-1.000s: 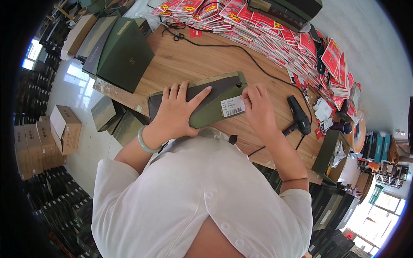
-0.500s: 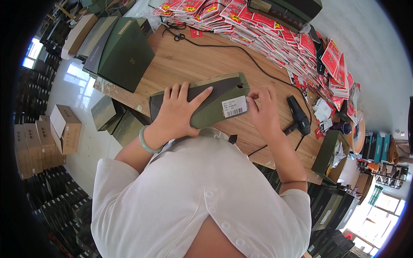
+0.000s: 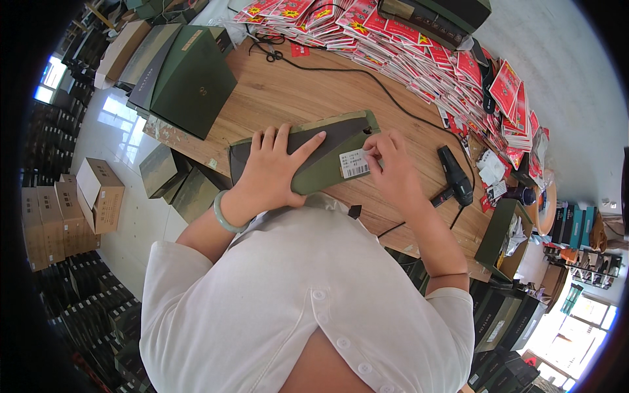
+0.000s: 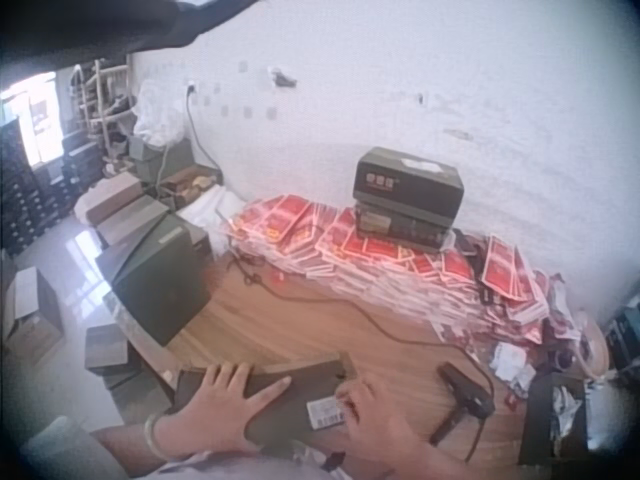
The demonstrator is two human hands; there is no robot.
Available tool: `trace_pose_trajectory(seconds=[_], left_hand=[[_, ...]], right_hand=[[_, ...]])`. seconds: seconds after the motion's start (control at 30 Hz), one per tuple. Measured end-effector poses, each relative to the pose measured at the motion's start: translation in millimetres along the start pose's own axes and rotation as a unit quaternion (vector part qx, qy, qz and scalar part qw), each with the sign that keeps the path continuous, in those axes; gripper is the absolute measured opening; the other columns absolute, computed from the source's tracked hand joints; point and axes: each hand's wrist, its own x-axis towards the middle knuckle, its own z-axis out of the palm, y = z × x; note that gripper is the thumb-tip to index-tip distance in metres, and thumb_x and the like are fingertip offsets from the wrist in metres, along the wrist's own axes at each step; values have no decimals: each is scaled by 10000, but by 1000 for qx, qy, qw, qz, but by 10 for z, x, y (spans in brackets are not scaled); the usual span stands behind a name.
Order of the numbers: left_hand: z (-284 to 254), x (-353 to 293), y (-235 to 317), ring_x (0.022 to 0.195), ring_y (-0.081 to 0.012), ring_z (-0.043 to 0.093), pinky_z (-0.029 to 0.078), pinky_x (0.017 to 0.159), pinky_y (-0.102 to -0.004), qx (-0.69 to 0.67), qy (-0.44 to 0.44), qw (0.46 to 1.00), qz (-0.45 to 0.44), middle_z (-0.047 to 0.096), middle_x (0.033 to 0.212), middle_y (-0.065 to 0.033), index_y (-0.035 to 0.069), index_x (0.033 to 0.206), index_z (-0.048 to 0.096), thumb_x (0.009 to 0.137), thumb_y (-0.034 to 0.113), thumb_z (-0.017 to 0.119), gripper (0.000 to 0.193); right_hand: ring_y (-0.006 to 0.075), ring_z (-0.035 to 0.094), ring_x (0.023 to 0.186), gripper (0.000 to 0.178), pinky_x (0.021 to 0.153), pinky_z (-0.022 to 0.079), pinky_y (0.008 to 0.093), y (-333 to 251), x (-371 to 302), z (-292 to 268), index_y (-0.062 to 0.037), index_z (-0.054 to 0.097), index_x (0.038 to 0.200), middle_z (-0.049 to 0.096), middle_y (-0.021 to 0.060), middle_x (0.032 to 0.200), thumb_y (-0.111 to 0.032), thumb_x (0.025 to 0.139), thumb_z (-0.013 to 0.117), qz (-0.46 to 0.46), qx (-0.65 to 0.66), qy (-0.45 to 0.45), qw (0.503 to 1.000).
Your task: The person uses a heat gun to apply a shipping label to a green shoebox, then places a shoe and a red packet inside, closes the box, and stacks it. The process is repeated for a second box.
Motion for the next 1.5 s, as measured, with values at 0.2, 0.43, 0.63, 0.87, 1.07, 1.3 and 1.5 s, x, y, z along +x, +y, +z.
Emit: trace_pose_trajectory(seconds=[0.2,0.43,0.63,0.87,1.07,1.3,1.5], left_hand=[[-10,7,-5,1126,-443,432,326,990,-549,-6,-2,1000,-3,431,1275,-294,268,1491,349,547,414,795,1054],[5,8,1,1125,-439,432,324,993,-553,-1,3,1000,-1,432,1272,-297,268,1491,350,549,411,793,1051],[-6,19,10,1121,-439,436,326,992,-553,1,4,1000,-1,439,1266,-296,268,1491,349,558,417,790,1043],[-3,9,-7,1117,-435,440,335,979,-543,-1,7,1000,-4,443,1262,-295,264,1491,349,564,418,788,1037],[1,26,7,1118,-432,439,337,977,-542,2,9,1000,-9,443,1262,-291,263,1490,352,563,417,784,1034],[14,20,25,1122,-428,432,333,986,-535,7,13,1000,-7,439,1267,-289,261,1487,358,555,414,787,1037],[-3,19,27,1118,-429,433,334,982,-534,-7,11,1000,-8,438,1270,-290,261,1485,363,542,408,789,1045]], right_hand=[[227,604,767,193,685,503,332,75,-54,19,-22,621,1005,540,107,954,-8,827,692,41,-38,83,995],[320,583,839,92,696,491,415,83,-42,124,-19,612,920,556,138,946,-54,851,661,96,-39,75,992],[330,579,815,51,691,484,425,43,-41,185,3,568,921,534,155,954,-7,879,596,76,-91,84,989],[323,579,846,118,740,488,405,36,-118,74,1,570,966,519,157,982,-4,861,625,111,44,45,992],[304,589,862,181,714,492,405,25,-141,121,-14,606,978,561,140,955,-35,820,692,83,3,66,994],[354,605,841,85,710,498,427,26,-115,36,-25,622,908,630,125,900,-60,842,663,54,-43,47,997],[372,664,905,67,758,531,393,-61,-166,-52,4,594,931,680,199,1053,-13,872,618,67,-16,3,998]])
